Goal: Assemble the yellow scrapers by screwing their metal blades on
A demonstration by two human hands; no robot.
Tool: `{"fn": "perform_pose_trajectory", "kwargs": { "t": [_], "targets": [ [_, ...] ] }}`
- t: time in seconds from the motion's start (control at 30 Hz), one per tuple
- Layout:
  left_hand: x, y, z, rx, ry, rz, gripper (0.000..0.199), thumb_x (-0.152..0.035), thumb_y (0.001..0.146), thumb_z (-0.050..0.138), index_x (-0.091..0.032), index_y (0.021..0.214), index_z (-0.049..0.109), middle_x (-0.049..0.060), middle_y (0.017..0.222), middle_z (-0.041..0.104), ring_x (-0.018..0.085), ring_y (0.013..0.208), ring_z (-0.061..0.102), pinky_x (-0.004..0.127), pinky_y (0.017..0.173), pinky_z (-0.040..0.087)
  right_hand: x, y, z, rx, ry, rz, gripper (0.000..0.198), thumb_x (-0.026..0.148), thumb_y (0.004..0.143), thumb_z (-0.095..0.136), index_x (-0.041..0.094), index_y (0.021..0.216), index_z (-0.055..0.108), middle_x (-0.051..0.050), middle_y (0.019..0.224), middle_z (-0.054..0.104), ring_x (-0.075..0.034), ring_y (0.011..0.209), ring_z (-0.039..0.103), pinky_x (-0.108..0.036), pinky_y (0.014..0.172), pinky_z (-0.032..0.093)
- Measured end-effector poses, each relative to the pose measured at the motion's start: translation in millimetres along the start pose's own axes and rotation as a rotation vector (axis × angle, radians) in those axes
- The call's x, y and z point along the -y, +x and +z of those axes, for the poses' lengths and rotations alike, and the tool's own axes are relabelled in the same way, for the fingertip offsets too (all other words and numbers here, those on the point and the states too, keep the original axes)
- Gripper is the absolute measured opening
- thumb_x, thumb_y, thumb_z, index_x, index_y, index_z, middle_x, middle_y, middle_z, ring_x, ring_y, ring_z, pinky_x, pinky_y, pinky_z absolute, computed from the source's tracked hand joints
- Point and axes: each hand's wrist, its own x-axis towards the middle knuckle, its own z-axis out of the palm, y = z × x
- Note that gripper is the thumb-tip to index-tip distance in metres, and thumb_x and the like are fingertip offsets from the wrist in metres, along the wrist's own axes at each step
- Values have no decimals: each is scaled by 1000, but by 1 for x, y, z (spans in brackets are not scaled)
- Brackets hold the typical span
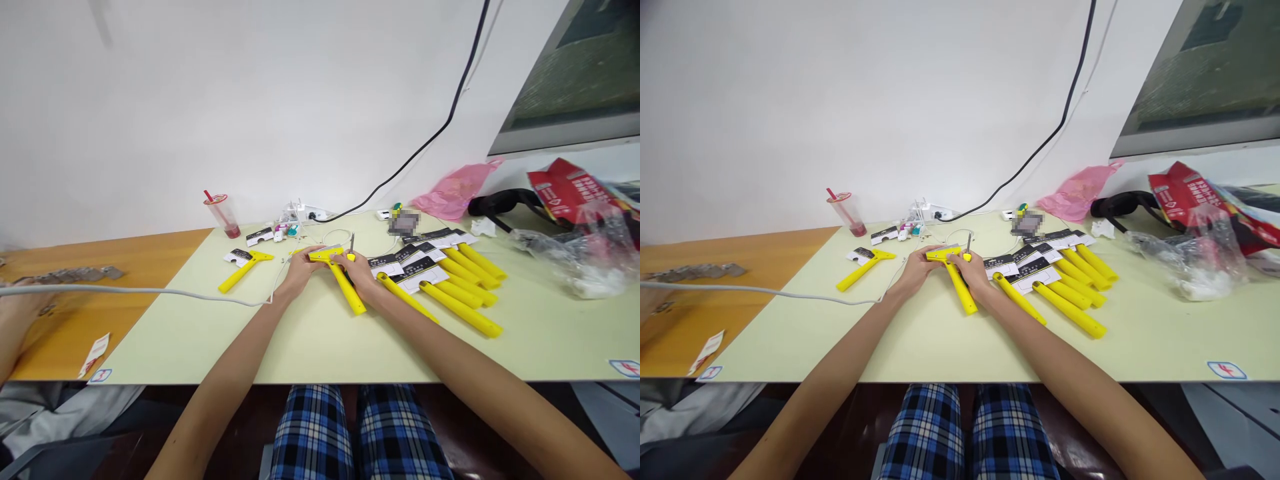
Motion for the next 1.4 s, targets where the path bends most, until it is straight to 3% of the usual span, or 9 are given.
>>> {"fn": "perform_pose_trajectory", "kwargs": {
  "t": [0.2, 0.7, 0.9, 1.13, 1.4],
  "targets": [
    [2, 2, -3, -29, 36, 6, 54, -8, 51, 95, -18, 103, 84, 8, 106, 84, 28, 102, 75, 45, 103, 58, -1, 0, 1, -5, -21, 0, 56, 48, 60, 99, 26, 74, 49, 7, 65, 57, -14, 60, 58, -30, 54, 60],
    [-1, -1, 0, 12, 53, 55, 44, -14, 62, 92, -19, 105, 84, 9, 116, 83, 30, 118, 73, 42, 111, 53, 1, 0, 2, -34, 0, 12, 53, 42, 59, 100, 25, 74, 51, 4, 72, 65, -16, 66, 63, -30, 58, 64],
    [8, 7, -8, -105, 13, -23, 32, -15, 61, 95, -16, 91, 83, 10, 103, 84, 33, 120, 75, 51, 118, 50, -2, 3, 0, -26, 52, -5, 59, 44, 58, 101, 26, 75, 47, 5, 76, 65, -16, 69, 66, -28, 57, 63],
    [12, 11, -12, -224, -127, -88, 24, -7, 67, 94, -14, 87, 81, 11, 98, 84, 31, 123, 76, 51, 120, 52, -1, 1, 2, -16, 60, -34, 60, 47, 60, 100, 26, 75, 46, 3, 79, 68, -17, 72, 68, -29, 58, 63],
    [14, 11, -13, -207, -146, -48, 20, -11, 71, 90, -13, 89, 82, 13, 103, 85, 31, 125, 75, 48, 119, 52, -3, 2, 1, -14, 40, -31, 59, 46, 59, 101, 26, 76, 49, 3, 80, 66, -18, 75, 67, -28, 57, 63]
  ]
}}
